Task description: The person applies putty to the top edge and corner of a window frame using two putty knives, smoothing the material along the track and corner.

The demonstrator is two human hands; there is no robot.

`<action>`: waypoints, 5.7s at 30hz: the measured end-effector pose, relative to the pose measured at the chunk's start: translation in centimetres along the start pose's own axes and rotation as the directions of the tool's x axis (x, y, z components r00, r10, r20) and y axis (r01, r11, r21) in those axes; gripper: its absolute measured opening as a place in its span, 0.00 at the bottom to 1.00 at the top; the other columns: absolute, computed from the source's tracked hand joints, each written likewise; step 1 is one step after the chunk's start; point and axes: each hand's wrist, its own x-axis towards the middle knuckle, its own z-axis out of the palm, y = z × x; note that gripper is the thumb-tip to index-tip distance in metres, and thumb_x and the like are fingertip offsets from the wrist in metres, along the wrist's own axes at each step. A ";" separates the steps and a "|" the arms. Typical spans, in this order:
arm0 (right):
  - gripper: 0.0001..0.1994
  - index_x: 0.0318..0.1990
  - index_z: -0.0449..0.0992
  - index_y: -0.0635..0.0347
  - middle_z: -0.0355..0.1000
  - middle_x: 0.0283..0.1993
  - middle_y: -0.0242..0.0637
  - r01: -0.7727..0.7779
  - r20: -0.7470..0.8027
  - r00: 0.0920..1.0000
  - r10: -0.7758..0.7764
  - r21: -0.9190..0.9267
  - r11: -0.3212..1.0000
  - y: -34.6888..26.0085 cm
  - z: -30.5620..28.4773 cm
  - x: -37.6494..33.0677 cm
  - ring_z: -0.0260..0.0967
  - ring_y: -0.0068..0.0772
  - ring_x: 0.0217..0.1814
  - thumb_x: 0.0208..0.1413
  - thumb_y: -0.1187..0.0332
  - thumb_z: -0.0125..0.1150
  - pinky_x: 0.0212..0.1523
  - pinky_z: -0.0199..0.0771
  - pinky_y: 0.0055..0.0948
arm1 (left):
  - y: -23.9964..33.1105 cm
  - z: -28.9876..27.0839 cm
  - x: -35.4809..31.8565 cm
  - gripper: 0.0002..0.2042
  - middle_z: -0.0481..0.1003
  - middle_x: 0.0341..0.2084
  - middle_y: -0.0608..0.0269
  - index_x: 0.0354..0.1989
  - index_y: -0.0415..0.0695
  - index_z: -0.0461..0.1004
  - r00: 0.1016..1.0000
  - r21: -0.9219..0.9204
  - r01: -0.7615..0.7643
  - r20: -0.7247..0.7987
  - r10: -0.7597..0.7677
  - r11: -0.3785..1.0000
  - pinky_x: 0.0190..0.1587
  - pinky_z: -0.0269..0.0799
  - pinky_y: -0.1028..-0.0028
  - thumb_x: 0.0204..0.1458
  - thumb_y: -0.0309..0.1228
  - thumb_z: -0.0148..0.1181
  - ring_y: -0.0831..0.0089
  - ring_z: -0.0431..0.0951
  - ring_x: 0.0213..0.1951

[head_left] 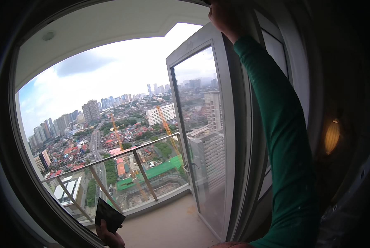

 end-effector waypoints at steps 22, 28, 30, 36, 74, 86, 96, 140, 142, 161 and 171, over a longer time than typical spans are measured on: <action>0.17 0.52 0.78 0.70 0.77 0.49 0.62 0.193 -0.176 0.966 -0.191 -0.009 0.981 -3.0 -1.8 -0.6 0.76 0.58 0.53 0.59 0.74 0.50 0.55 0.75 0.49 | -1.3 -0.9 -0.9 0.20 0.79 0.44 0.57 0.58 0.40 0.70 0.999 0.020 0.032 -0.037 -0.031 0.999 0.24 0.75 0.69 0.61 0.38 0.55 0.66 0.83 0.38; 0.12 0.48 0.80 0.63 0.80 0.40 0.51 -0.008 0.140 0.990 0.028 -0.139 0.990 2.6 -2.9 -2.4 0.80 0.50 0.41 0.58 0.72 0.59 0.40 0.82 0.43 | -2.7 -2.9 -0.1 0.20 0.79 0.42 0.57 0.57 0.40 0.70 1.000 0.015 0.013 -0.013 -0.012 1.000 0.24 0.74 0.69 0.62 0.38 0.55 0.67 0.82 0.37; 0.15 0.41 0.81 0.73 0.80 0.38 0.60 -0.216 0.346 0.897 0.273 -0.195 0.957 2.0 -4.7 0.3 0.79 0.57 0.41 0.57 0.67 0.55 0.44 0.77 0.50 | -3.2 -3.6 0.1 0.20 0.79 0.42 0.57 0.57 0.39 0.71 1.000 0.034 0.013 -0.029 -0.012 0.999 0.24 0.75 0.69 0.62 0.38 0.55 0.67 0.82 0.37; 0.15 0.31 0.79 0.73 0.77 0.26 0.58 -0.461 0.501 0.750 0.433 -0.075 0.884 0.5 -9.6 4.3 0.75 0.50 0.25 0.54 0.65 0.56 0.27 0.71 0.44 | -3.8 -3.2 0.1 0.19 0.79 0.42 0.57 0.57 0.39 0.71 0.999 -0.001 0.047 -0.019 -0.047 0.999 0.26 0.77 0.69 0.62 0.37 0.55 0.67 0.82 0.36; 0.08 0.28 0.77 0.67 0.73 0.25 0.45 -0.689 0.430 0.673 0.602 0.068 0.721 -0.2 -5.5 8.8 0.70 0.37 0.22 0.53 0.72 0.54 0.16 0.64 0.34 | -4.9 -5.7 2.8 0.20 0.79 0.40 0.56 0.57 0.36 0.70 0.996 0.019 0.064 -0.059 -0.063 0.998 0.27 0.74 0.70 0.63 0.39 0.56 0.68 0.81 0.35; 0.08 0.26 0.77 0.70 0.72 0.21 0.47 -0.658 0.480 0.681 0.554 0.069 0.750 -3.8 -5.5 10.1 0.67 0.38 0.16 0.52 0.74 0.54 0.15 0.59 0.38 | -3.7 -6.2 2.5 0.22 0.78 0.39 0.52 0.56 0.34 0.70 0.992 0.047 0.047 -0.117 -0.042 0.998 0.31 0.75 0.68 0.61 0.39 0.57 0.64 0.79 0.33; 0.11 0.27 0.77 0.69 0.73 0.22 0.45 -0.638 0.511 0.686 0.518 0.081 0.766 -7.7 -6.8 10.5 0.68 0.36 0.18 0.56 0.69 0.58 0.16 0.62 0.37 | -6.1 -8.3 2.7 0.21 0.79 0.42 0.56 0.57 0.36 0.70 0.987 0.022 0.088 -0.135 -0.084 0.996 0.29 0.75 0.70 0.62 0.40 0.57 0.67 0.80 0.37; 0.13 0.41 0.80 0.66 0.80 0.33 0.47 -0.644 0.474 0.759 0.446 0.448 0.620 -12.8 -18.2 7.0 0.79 0.42 0.31 0.57 0.64 0.58 0.24 0.78 0.41 | 0.6 2.2 -2.7 0.15 0.80 0.38 0.59 0.52 0.39 0.71 0.949 -0.303 0.308 0.034 -0.312 0.902 0.28 0.76 0.69 0.62 0.36 0.55 0.67 0.83 0.35; 0.13 0.53 0.79 0.59 0.82 0.42 0.41 -0.456 0.342 0.886 0.315 0.509 0.730 -7.0 -17.9 1.5 0.81 0.40 0.40 0.62 0.69 0.62 0.37 0.84 0.34 | 1.4 4.9 -2.6 0.14 0.81 0.38 0.61 0.51 0.42 0.73 0.920 -0.331 0.391 0.148 -0.362 0.859 0.28 0.76 0.70 0.62 0.37 0.57 0.69 0.84 0.35; 0.13 0.48 0.79 0.70 0.79 0.37 0.57 -0.461 0.416 0.861 0.291 0.402 0.791 -10.2 -16.8 -13.4 0.80 0.57 0.38 0.58 0.73 0.60 0.45 0.81 0.45 | 19.4 9.2 1.5 0.20 0.78 0.51 0.48 0.60 0.33 0.71 0.638 0.488 -0.729 0.228 0.736 0.480 0.56 0.76 0.66 0.66 0.36 0.55 0.57 0.80 0.53; 0.16 0.40 0.80 0.67 0.79 0.35 0.58 -0.247 0.260 0.926 0.273 -0.131 0.960 6.5 -4.6 4.7 0.79 0.56 0.36 0.61 0.60 0.56 0.35 0.81 0.49 | 24.5 0.4 9.4 0.19 0.77 0.54 0.47 0.60 0.35 0.73 0.631 0.665 -0.709 0.450 0.632 0.235 0.62 0.67 0.63 0.68 0.35 0.53 0.58 0.76 0.58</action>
